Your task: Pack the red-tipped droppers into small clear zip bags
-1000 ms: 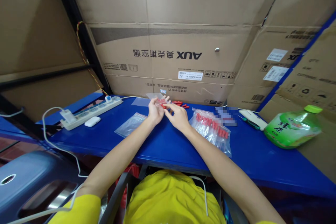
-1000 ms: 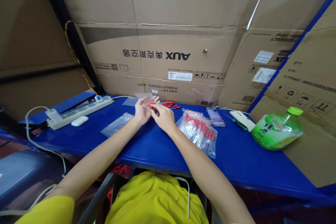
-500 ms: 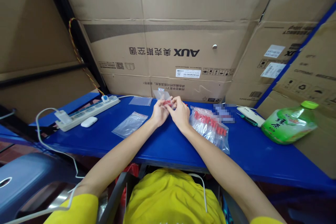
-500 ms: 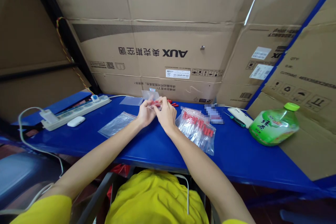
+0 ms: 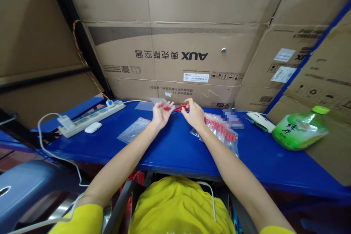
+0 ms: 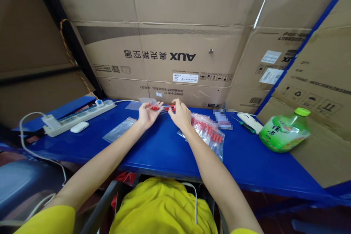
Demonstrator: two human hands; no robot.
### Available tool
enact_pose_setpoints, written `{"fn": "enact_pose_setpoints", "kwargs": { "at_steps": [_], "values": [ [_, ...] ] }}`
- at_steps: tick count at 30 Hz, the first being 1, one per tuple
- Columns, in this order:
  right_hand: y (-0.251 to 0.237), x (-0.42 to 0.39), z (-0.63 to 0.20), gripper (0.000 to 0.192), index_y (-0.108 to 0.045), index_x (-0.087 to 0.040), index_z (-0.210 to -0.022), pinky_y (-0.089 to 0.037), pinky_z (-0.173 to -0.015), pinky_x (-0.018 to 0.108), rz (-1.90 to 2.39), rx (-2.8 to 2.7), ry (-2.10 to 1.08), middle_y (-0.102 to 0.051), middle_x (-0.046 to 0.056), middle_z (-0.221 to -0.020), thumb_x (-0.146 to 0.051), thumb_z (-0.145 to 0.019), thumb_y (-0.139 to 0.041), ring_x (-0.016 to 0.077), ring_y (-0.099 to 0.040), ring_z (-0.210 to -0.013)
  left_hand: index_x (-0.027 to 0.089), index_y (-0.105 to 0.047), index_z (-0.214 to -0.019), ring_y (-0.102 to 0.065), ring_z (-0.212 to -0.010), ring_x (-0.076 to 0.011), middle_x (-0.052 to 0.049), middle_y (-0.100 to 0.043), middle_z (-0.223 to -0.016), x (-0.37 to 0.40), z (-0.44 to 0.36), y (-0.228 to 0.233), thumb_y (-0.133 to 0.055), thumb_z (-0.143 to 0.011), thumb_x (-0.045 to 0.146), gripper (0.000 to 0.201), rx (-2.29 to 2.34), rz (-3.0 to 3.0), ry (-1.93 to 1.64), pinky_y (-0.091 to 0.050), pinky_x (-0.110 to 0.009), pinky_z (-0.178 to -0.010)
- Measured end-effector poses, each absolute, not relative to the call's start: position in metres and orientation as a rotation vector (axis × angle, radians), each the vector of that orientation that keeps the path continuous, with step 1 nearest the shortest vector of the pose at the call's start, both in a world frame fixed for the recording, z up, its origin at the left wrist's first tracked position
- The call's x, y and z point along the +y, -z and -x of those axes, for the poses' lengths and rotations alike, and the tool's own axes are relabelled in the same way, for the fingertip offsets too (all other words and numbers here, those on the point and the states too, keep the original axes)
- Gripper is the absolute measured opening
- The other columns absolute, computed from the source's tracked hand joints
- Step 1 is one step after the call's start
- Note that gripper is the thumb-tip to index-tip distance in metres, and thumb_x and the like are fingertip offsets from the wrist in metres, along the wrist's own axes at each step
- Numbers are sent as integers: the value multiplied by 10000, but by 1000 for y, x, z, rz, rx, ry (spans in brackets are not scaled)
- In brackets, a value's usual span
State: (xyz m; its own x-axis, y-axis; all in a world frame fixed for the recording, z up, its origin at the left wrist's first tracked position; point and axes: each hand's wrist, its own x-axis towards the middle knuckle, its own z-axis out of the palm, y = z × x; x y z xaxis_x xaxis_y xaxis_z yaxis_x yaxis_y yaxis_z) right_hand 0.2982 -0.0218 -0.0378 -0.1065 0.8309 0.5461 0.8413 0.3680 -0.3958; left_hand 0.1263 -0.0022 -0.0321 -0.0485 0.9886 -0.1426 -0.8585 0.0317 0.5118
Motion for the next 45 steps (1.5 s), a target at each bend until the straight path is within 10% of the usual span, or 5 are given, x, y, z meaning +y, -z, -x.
{"fn": "enact_pose_setpoints", "kwargs": {
  "at_steps": [7, 17, 45],
  "values": [
    [59, -2, -317, 502, -557, -163, -1486, -405, -1061, 476, 1882, -2213, 135, -624, 213, -1457, -163, -993, -467, 357, -490, -1364, 212, -487, -823, -628, -1368, -324, -159, -650, -1232, 3, -114, 29, -504, -901, 205, 80, 548, -266, -1588, -587, -449, -1061],
    [66, 8, -315, 409, -696, -125, -1285, -456, -980, 451, 2022, -2147, 242, -609, 249, -1387, -74, -938, -485, 350, -554, -1262, 213, -492, -869, -652, -1346, -307, -140, -661, -1263, 4, -115, 31, -491, -903, 185, 44, 536, -266, -1608, -586, -450, -1057],
    [31, -23, -307, 184, -681, -219, -1124, -379, -896, 330, 1290, -2238, 130, -802, 63, -1113, -257, -1062, -513, 226, -713, -961, 224, -452, -867, -623, -1388, -321, -128, -668, -1258, 14, -97, 30, -452, -939, 253, 78, 473, -267, -1732, -573, -429, -1046]
  ]
}}
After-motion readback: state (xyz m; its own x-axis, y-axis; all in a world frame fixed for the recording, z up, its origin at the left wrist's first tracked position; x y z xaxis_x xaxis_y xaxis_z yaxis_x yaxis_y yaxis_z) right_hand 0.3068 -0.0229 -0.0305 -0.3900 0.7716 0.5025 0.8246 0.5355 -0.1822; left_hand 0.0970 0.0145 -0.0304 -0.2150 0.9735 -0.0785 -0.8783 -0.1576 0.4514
